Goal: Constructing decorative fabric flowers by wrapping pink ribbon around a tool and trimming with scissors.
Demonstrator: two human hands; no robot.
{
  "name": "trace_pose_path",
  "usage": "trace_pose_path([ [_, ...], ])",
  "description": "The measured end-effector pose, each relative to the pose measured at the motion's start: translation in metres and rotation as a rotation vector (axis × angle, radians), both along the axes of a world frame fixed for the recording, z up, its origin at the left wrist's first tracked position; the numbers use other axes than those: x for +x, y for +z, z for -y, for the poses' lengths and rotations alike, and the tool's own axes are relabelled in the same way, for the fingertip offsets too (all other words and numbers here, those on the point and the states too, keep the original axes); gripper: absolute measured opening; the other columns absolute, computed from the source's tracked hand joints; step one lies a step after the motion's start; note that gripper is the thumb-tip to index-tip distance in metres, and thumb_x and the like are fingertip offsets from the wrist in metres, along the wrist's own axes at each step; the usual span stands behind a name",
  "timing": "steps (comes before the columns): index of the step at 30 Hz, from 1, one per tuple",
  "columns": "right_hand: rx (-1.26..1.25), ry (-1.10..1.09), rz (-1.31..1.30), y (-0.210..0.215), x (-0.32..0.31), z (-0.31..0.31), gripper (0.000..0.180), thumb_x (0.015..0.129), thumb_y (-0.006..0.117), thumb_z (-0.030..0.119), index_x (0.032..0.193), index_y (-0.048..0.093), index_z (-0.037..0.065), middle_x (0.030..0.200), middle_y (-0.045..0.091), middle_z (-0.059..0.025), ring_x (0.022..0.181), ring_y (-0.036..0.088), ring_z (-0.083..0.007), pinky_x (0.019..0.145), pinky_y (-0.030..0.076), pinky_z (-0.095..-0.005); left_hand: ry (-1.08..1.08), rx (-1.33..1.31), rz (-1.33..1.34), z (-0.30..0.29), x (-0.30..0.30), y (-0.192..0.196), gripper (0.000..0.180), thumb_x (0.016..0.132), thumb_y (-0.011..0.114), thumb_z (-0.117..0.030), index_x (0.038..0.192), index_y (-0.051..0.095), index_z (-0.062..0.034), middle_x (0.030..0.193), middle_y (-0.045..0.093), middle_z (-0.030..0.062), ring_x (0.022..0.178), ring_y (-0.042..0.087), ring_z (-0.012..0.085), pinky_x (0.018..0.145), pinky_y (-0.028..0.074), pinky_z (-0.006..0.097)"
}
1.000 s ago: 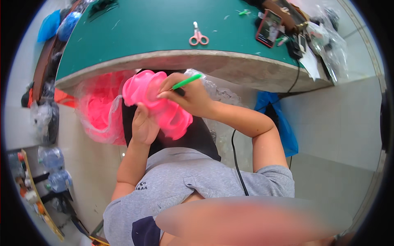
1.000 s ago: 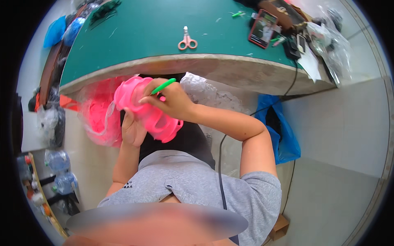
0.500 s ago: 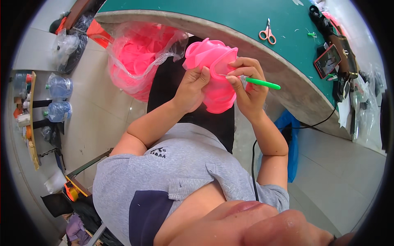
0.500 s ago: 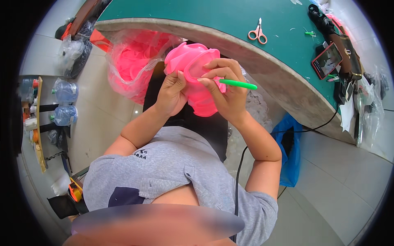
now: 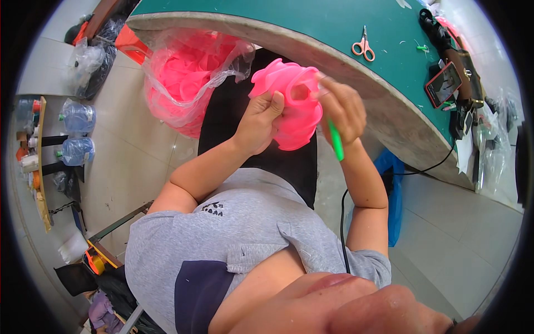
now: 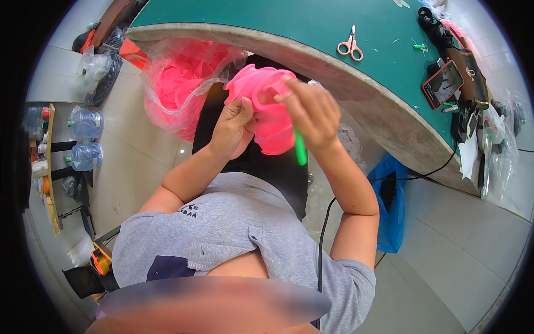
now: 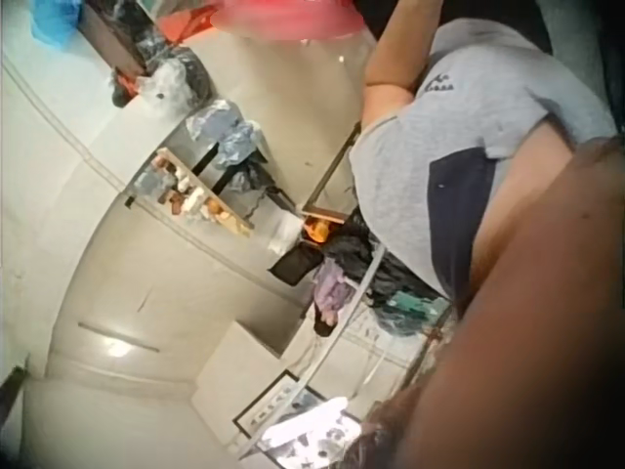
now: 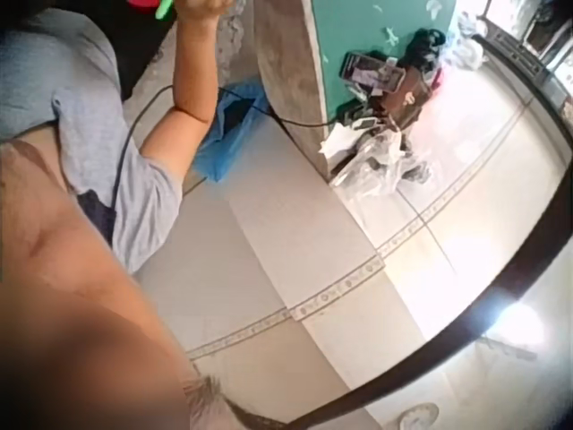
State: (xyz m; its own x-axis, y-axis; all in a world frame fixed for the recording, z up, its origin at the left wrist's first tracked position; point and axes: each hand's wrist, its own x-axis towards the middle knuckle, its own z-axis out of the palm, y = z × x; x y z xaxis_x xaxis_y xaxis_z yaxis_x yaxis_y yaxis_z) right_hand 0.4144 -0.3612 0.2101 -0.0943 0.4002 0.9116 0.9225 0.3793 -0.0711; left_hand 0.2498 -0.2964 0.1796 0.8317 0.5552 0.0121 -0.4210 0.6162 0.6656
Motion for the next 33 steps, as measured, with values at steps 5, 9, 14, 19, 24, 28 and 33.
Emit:
trace_pose_path([
  [5, 0.259, -0.187, -0.271, -0.006, 0.082, 0.003, 0.013, 0.094, 0.051, 0.011, 0.096, 0.049, -0.001, 0.09, 0.067, -0.0183, 0.078, 0.068, -0.0253, 0.065, 0.057, -0.0332, -0.03, -0.123, 0.148, -0.009, -0.01, 0.011, 0.057, 0.097, 0.037, -0.04, 0.144, 0.025, -0.0103, 0.143, 0.036, 0.0162, 0.13, 0.039, 0.0283, 0.107, 0.033, 0.042],
  [9, 0.249, -0.449, -0.471, -0.014, 0.125, 0.027, 0.014, 0.094, 0.053, 0.012, 0.091, 0.049, -0.001, 0.089, 0.068, -0.0172, 0.071, 0.068, -0.0215, 0.064, 0.056, -0.03, 0.074, -0.117, 0.163, -0.023, -0.031, 0.015, 0.061, 0.096, 0.032, -0.047, 0.147, 0.016, -0.0164, 0.145, 0.033, 0.0162, 0.129, 0.04, 0.0296, 0.107, 0.032, 0.043],
  [14, 0.124, -0.586, -0.588, -0.022, 0.128, 0.039, 0.017, 0.094, 0.054, 0.015, 0.091, 0.053, -0.002, 0.084, 0.069, -0.0145, 0.066, 0.068, -0.0191, 0.06, 0.054, -0.0263, 0.053, -0.026, 0.058, -0.028, -0.049, 0.003, 0.062, 0.096, 0.033, -0.049, 0.148, 0.013, -0.0212, 0.141, 0.038, 0.0176, 0.123, 0.047, 0.0277, 0.101, 0.039, 0.043],
  [19, -0.236, -0.007, -1.176, -0.008, 0.085, 0.039, 0.014, 0.092, 0.057, 0.012, 0.09, 0.058, -0.002, 0.084, 0.069, -0.0116, 0.063, 0.063, -0.0127, 0.055, 0.049, -0.0224, -0.051, -0.072, 0.13, -0.016, -0.039, 0.01, 0.059, 0.097, 0.035, -0.043, 0.148, 0.013, -0.0207, 0.145, 0.03, 0.0209, 0.115, 0.054, 0.0274, 0.094, 0.046, 0.04],
  [24, -0.618, 0.273, -1.294, 0.013, 0.048, 0.04, 0.017, 0.094, 0.054, 0.015, 0.097, 0.062, 0.001, 0.082, 0.065, -0.0082, 0.059, 0.053, -0.0076, 0.053, 0.042, -0.02, -0.059, 0.171, 0.248, -0.02, -0.035, -0.009, 0.058, 0.097, 0.039, -0.038, 0.145, 0.022, -0.0102, 0.146, 0.023, 0.0267, 0.104, 0.061, 0.0207, 0.085, 0.051, 0.033],
  [28, -0.817, 0.277, -1.027, 0.018, 0.006, 0.035, 0.019, 0.092, 0.056, 0.015, 0.101, 0.062, -0.001, 0.085, 0.065, -0.0066, 0.066, 0.056, -0.0063, 0.056, 0.043, -0.0188, -0.143, 0.3, 0.218, -0.016, -0.029, -0.001, 0.054, 0.098, 0.036, -0.037, 0.142, 0.03, -0.0068, 0.146, 0.026, 0.0233, 0.123, 0.049, 0.027, 0.092, 0.046, 0.035],
  [33, -0.984, 0.231, -0.911, 0.007, -0.006, 0.04, 0.012, 0.081, 0.068, 0.006, 0.088, 0.062, -0.002, 0.075, 0.06, -0.0049, 0.064, 0.054, -0.0091, 0.056, 0.043, -0.0223, 0.021, 0.497, 0.092, -0.011, -0.028, 0.002, 0.052, 0.099, 0.033, -0.036, 0.143, 0.023, -0.0124, 0.149, 0.017, 0.0201, 0.101, 0.045, 0.0272, 0.081, 0.037, 0.035],
])
